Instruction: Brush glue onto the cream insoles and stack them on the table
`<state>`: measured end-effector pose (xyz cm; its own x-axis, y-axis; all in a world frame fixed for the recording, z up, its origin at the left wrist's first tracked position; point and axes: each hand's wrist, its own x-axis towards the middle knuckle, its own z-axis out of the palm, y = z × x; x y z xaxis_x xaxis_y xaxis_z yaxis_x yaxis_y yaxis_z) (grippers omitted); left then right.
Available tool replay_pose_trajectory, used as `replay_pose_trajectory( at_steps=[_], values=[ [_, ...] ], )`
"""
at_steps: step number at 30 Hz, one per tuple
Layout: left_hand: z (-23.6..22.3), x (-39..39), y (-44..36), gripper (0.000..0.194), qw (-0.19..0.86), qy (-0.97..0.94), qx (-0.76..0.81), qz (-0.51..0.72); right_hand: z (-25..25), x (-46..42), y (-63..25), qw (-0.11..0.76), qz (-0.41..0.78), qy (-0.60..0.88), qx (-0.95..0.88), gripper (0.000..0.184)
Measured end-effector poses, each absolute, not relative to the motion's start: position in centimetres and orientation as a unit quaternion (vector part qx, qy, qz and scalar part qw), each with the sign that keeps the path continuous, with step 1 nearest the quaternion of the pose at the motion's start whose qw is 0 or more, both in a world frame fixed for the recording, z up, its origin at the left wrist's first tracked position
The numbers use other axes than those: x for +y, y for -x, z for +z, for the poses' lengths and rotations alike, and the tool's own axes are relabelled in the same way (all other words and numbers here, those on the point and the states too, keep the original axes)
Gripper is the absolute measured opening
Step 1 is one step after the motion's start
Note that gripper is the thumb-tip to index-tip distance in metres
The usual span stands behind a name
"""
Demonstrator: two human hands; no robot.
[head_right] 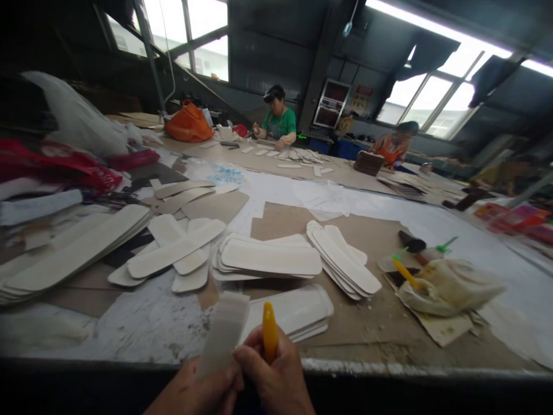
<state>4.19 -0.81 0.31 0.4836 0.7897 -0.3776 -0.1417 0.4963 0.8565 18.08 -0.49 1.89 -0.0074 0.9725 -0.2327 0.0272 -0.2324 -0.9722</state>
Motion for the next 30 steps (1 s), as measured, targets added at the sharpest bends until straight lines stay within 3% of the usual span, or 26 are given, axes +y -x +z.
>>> replay_pose_trajectory(
  at_steps=[10, 21, 30],
  values=[
    [1.8, -0.5, -4.8, 0.047, 0.742, -0.452, 0.407, 0.282, 2.6, -0.2, -18.2, 0.414, 0.580, 0.535, -0.454, 0.035],
    [1.8, -0.8, -5.5, 0.037, 0.731, -0.472, 0.399, 0.287, 3.1, 0.1, -19.0, 0.404, 0.608, 0.537, -0.422, 0.036],
    [2.5, -1.0, -5.8, 0.046, 0.680, -0.526, 0.433, 0.271, 2.7, -0.1, -19.4, 0.400, 0.603, 0.526, -0.447, 0.031]
  ],
)
